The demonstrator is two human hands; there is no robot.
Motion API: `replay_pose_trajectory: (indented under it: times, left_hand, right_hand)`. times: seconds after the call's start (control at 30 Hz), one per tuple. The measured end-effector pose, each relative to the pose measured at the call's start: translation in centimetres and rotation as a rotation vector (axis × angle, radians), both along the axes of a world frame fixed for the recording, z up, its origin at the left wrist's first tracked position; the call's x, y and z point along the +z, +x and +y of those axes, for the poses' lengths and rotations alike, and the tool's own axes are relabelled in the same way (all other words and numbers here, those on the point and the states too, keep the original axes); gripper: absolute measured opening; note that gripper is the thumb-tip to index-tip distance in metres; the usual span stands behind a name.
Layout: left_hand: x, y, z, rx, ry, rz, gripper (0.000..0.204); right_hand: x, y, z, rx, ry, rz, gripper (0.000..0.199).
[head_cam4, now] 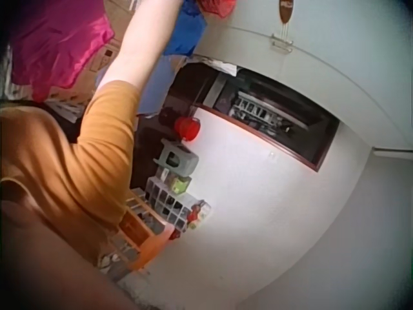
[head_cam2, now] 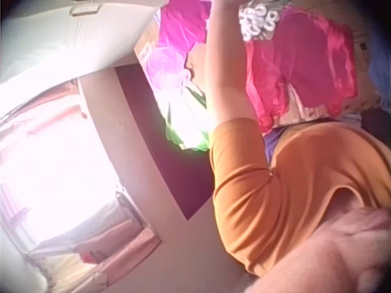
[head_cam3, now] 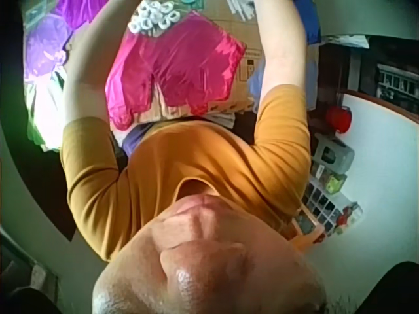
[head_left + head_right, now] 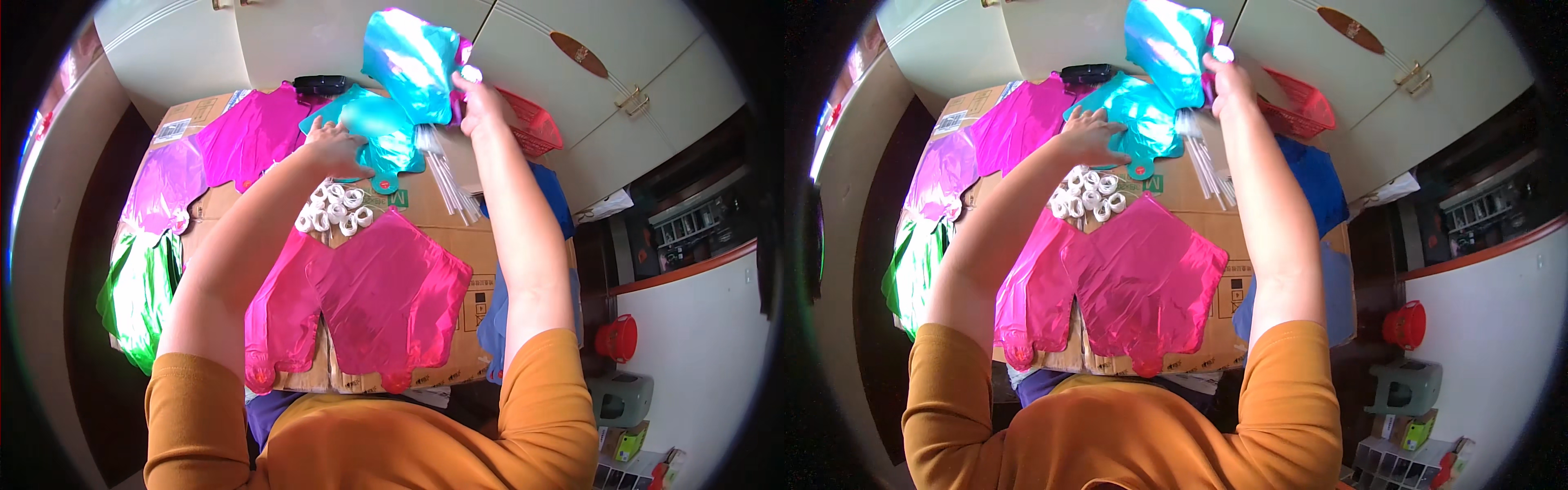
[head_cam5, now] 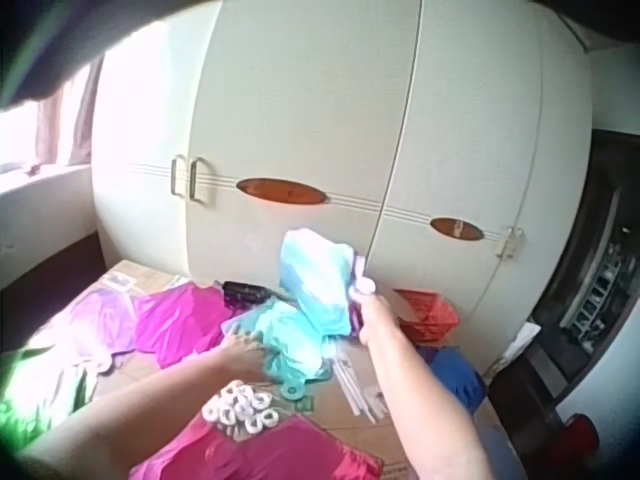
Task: Folding several colorful plastic sheets together and inserting them into a cardboard retail display package.
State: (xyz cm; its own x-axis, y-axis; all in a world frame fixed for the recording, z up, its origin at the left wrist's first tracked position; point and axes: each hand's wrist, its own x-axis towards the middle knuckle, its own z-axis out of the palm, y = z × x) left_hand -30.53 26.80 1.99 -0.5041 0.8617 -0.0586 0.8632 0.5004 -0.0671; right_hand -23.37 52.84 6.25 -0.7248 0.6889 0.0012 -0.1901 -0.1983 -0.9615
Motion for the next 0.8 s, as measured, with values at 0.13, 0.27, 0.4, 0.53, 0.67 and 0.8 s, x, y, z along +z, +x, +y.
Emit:
replay_pose_trajectory:
  times: [0.13, 0.27, 0.4, 0.53, 0.67, 0.8]
  left_hand:
    - [-0.5, -0.7, -0.5, 0.019, -0.006, -0.053, 0.079]
    - [0.0, -0.2, -0.2, 0.018, 0.006, -0.075, 0.078]
    - [-0.5, -0.7, -1.1, 0.048, 0.006, -0.075, 0.078]
    - [0.2, -0.2, -0.7, 0.007, 0.022, 0.003, 0.077]
    - [1.8, 2.5, 0.1, -0.203, 0.392, 0.097, 0.06]
    - [3.4, 9.5, 5.0, -0.835, 0.55, -0.286, 0.029]
  right_hand:
    - [5.7, -0.3, -0.9, -0.012, -0.078, 0.12, 0.034]
    - [9.6, -0.6, 6.1, 0.032, -0.092, 0.016, 0.029]
    - [15.3, 2.0, 8.0, 0.135, 0.142, -0.012, 0.033]
    - [19.5, 9.3, 14.9, -0.02, 0.247, -0.284, 0.031]
    - [22.4, 21.4, 20.2, -0.408, 0.925, -0.569, 0.031]
    - [24.6, 28.8, 14.4, -0.849, 1.89, -1.013, 0.034]
